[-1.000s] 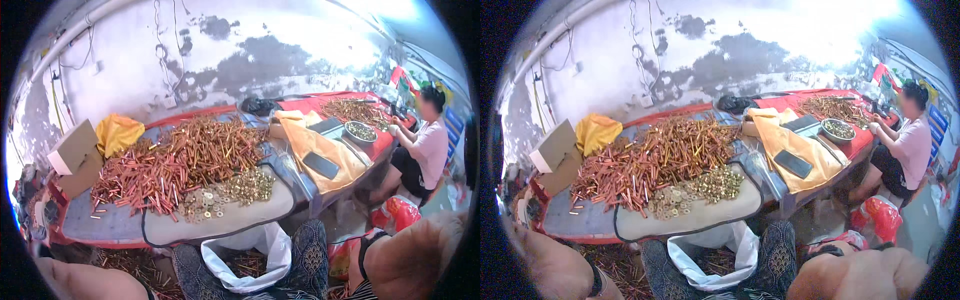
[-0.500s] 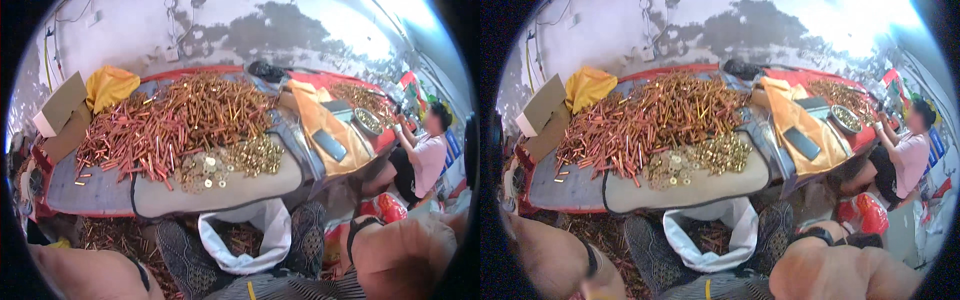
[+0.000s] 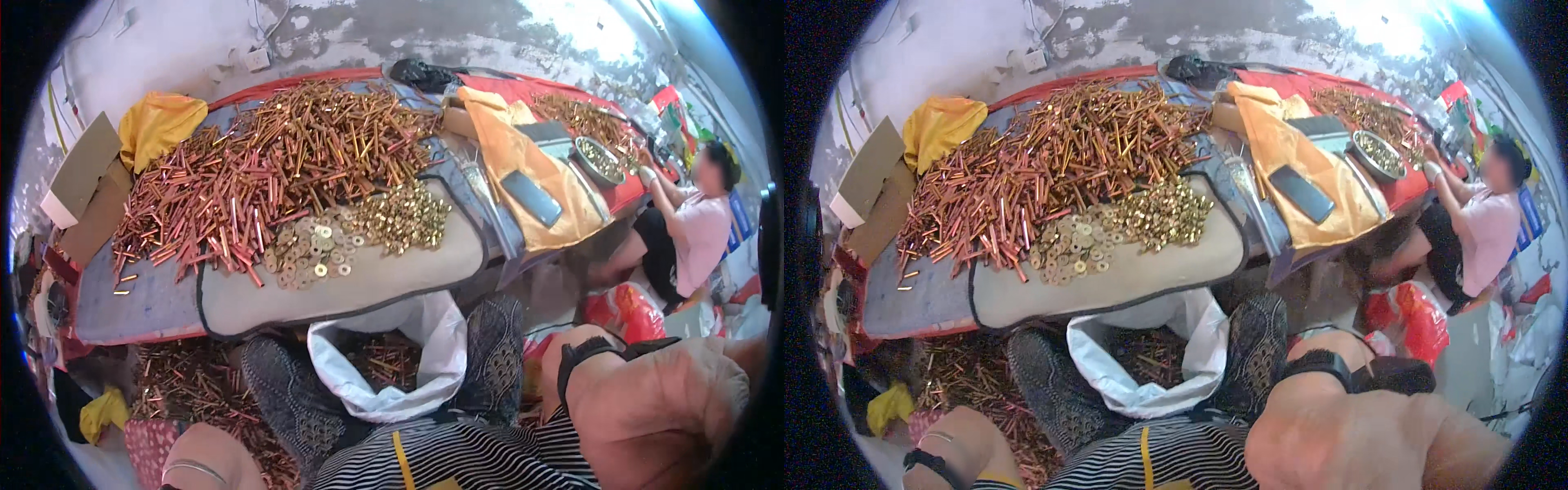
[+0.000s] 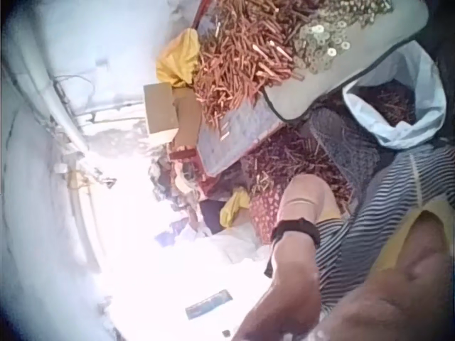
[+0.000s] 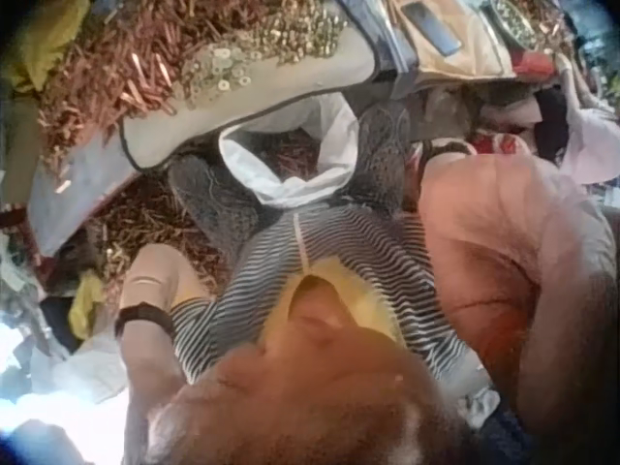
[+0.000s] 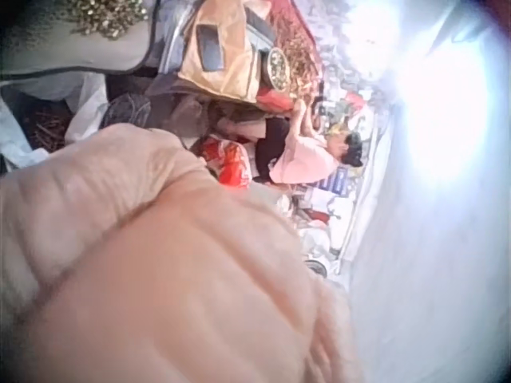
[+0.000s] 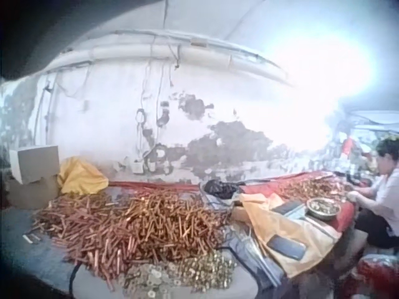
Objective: Assembling metal tubes with flat metal washers by sliding them on and placing them in a bag.
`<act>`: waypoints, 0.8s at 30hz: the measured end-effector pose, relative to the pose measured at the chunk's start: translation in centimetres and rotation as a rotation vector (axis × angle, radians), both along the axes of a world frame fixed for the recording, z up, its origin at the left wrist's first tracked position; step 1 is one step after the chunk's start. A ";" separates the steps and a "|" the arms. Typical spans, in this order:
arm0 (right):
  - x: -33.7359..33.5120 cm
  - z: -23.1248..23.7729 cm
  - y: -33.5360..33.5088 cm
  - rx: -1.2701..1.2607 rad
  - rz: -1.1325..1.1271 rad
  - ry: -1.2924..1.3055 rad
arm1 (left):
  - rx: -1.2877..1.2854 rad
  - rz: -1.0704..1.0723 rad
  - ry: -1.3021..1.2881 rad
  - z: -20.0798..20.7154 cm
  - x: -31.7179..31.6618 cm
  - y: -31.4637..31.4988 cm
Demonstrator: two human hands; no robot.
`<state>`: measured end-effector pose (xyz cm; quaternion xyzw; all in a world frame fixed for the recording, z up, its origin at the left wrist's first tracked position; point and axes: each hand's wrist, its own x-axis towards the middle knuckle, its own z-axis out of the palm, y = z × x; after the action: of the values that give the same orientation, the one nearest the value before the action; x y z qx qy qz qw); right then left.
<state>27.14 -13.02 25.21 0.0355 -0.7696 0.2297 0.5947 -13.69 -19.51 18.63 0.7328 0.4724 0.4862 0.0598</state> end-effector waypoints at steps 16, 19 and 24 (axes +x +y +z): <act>2.7 0.9 -5.7 0.041 0.000 0.024 | 0.324 -0.342 0.149 5.9 6.5 -1.8; 3.1 1.2 -6.7 0.049 -0.005 0.024 | 0.411 -0.408 0.166 7.1 7.5 -2.3; 4.7 3.1 -10.0 0.063 -0.036 -0.036 | 0.593 -0.516 0.187 9.0 9.1 -4.6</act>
<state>31.89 -23.06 28.33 0.0363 -0.7875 0.1955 0.5834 -4.63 -24.13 27.65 0.8538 0.1156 0.5016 -0.0773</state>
